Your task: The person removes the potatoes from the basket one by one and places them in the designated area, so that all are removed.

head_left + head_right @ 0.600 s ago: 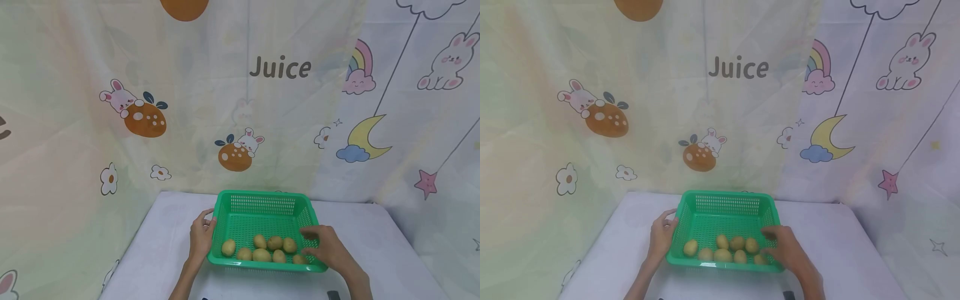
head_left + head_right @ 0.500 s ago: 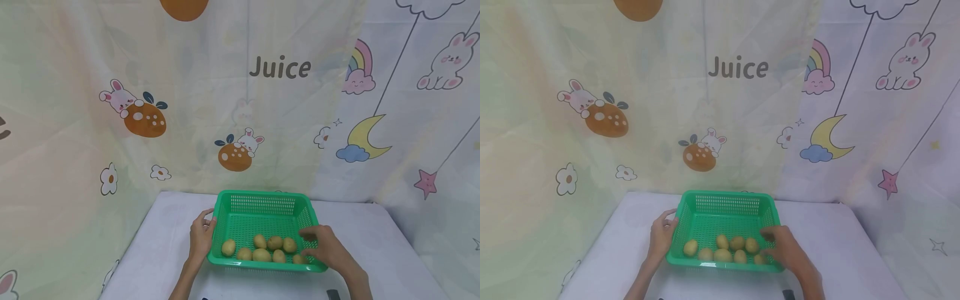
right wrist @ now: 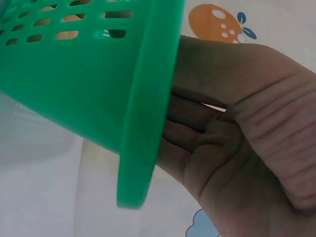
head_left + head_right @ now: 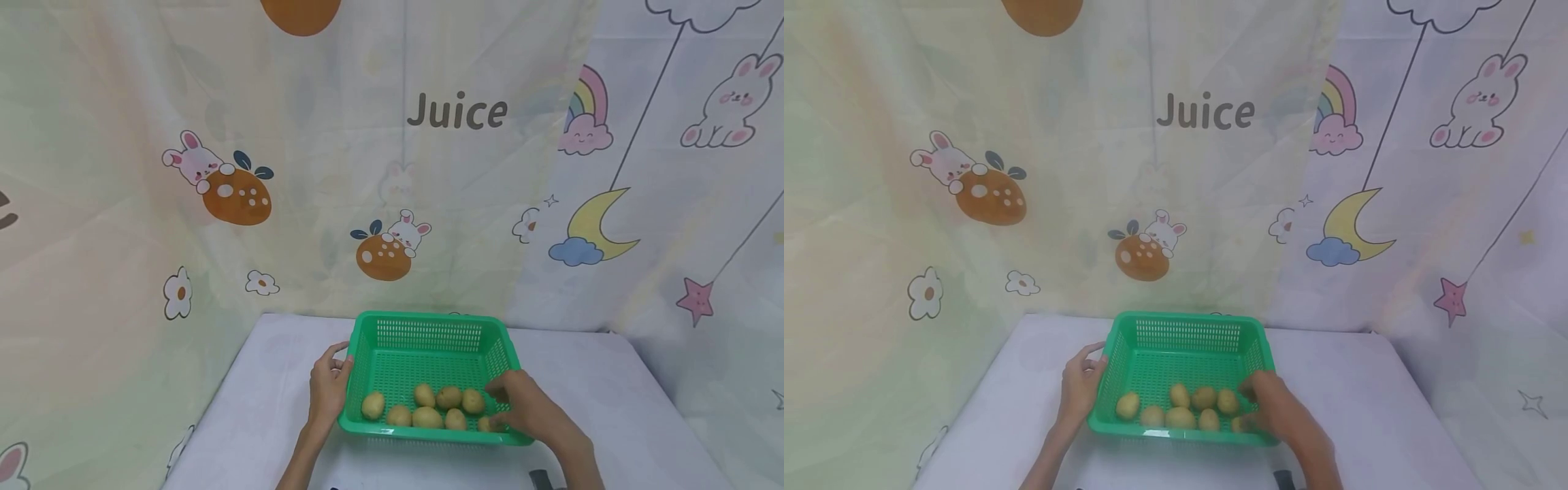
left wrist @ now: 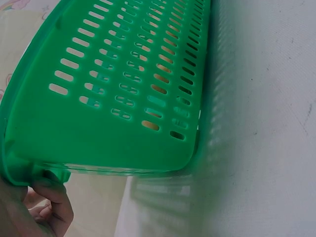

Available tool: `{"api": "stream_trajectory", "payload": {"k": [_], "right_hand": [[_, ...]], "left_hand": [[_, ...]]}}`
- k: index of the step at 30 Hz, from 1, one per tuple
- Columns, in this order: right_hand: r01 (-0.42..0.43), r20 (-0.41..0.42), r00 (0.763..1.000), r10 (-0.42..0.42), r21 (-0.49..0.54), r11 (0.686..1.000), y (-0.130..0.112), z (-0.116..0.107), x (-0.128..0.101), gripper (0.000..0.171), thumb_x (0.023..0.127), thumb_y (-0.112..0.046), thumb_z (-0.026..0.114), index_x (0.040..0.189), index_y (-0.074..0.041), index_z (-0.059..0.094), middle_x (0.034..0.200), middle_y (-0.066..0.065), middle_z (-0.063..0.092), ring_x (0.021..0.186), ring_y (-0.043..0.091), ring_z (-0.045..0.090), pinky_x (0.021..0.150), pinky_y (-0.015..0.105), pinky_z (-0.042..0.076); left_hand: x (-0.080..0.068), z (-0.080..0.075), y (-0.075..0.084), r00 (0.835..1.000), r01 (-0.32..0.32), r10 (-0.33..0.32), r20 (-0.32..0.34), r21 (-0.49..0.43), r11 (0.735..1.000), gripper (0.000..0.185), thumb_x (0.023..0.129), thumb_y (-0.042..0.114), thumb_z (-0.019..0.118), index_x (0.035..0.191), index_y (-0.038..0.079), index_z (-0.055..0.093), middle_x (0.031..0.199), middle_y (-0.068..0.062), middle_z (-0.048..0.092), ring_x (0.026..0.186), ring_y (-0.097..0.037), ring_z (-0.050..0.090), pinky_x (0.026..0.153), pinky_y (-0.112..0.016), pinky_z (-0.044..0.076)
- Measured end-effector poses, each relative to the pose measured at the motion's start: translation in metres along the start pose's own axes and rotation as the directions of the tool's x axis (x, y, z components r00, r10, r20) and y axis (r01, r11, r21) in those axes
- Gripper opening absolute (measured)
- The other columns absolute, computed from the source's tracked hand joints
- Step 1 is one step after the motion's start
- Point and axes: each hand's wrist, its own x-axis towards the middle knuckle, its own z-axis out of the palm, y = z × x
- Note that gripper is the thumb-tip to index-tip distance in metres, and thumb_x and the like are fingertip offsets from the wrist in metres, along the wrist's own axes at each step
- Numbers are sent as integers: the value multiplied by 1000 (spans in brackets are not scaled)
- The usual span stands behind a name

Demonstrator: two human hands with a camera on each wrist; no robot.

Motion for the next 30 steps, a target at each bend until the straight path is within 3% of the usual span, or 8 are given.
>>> {"api": "stream_trajectory", "payload": {"k": [4, 7, 9, 11, 14, 17, 22, 30], "right_hand": [[48, 28, 998, -47, -17, 999, 0, 2, 2, 41, 71, -5, 100, 108, 2, 83, 101, 12, 84, 92, 25, 77, 80, 49, 65], [58, 31, 998, -57, -41, 997, -2, 6, 2, 30, 72, -6, 100, 96, -1, 84, 82, 3, 78, 75, 12, 63, 67, 35, 59], [42, 13, 999, -41, -72, 997, -5, 9, 2, 33, 71, -9, 100, 97, 0, 82, 79, 1, 73, 73, 12, 55, 64, 29, 53], [17, -2, 1000, -17, -87, 996, -8, 11, 1, 37, 71, -8, 101, 99, 3, 79, 81, 3, 72, 74, 14, 52, 64, 29, 51], [-30, -24, 999, 28, -91, 995, -11, 14, -1, 48, 72, -8, 100, 108, 7, 74, 93, 10, 74, 86, 19, 61, 74, 35, 58], [-34, -18, 999, 33, -63, 997, -13, 15, -1, 45, 74, -6, 99, 107, 7, 72, 95, 13, 75, 86, 21, 63, 74, 37, 60], [-18, -10, 1000, 18, -59, 998, -9, 20, 0, 41, 76, -7, 97, 103, 2, 68, 91, 7, 71, 83, 19, 56, 70, 29, 52], [-130, -14, 992, 129, -71, 989, -17, 23, 4, 39, 75, -3, 96, 101, 0, 68, 91, 6, 68, 83, 19, 54, 72, 33, 52]], "left_hand": [[0, 0, 0, 1000, -3, 3, -2, -1, 1000, 36, 110, 12, 65, 145, 1, 65, 84, -13, 72, 57, -13, 66, 54, -24, 53], [-1, 0, 0, 1000, -4, 4, -1, 0, 1000, 36, 110, 12, 65, 145, 1, 66, 84, -13, 72, 57, -13, 65, 54, -24, 53], [-1, 0, 0, 1000, -1, 1, 0, 2, 1000, 37, 110, 13, 65, 145, 1, 65, 84, -12, 72, 57, -13, 65, 54, -24, 53], [-1, 0, -1, 1000, 2, -2, 0, 3, 1000, 37, 110, 13, 65, 145, 1, 65, 84, -12, 72, 58, -13, 65, 54, -24, 53], [-1, 0, -1, 1000, 3, -3, -4, 5, 1000, 37, 110, 14, 65, 145, 2, 66, 84, -12, 72, 58, -13, 64, 54, -24, 52], [-1, 0, -1, 1000, 1, -1, -7, 2, 1000, 37, 110, 14, 66, 145, 2, 66, 84, -11, 72, 59, -13, 65, 54, -24, 52], [-1, -1, -3, 1000, 0, -1, -5, -7, 1000, 37, 110, 14, 66, 145, 2, 66, 84, -12, 72, 58, -13, 66, 55, -24, 53], [1, -1, -2, 1000, 7, -7, 2, -18, 1000, 37, 110, 14, 66, 145, 2, 66, 84, -12, 73, 60, -14, 69, 57, -25, 55]]}}
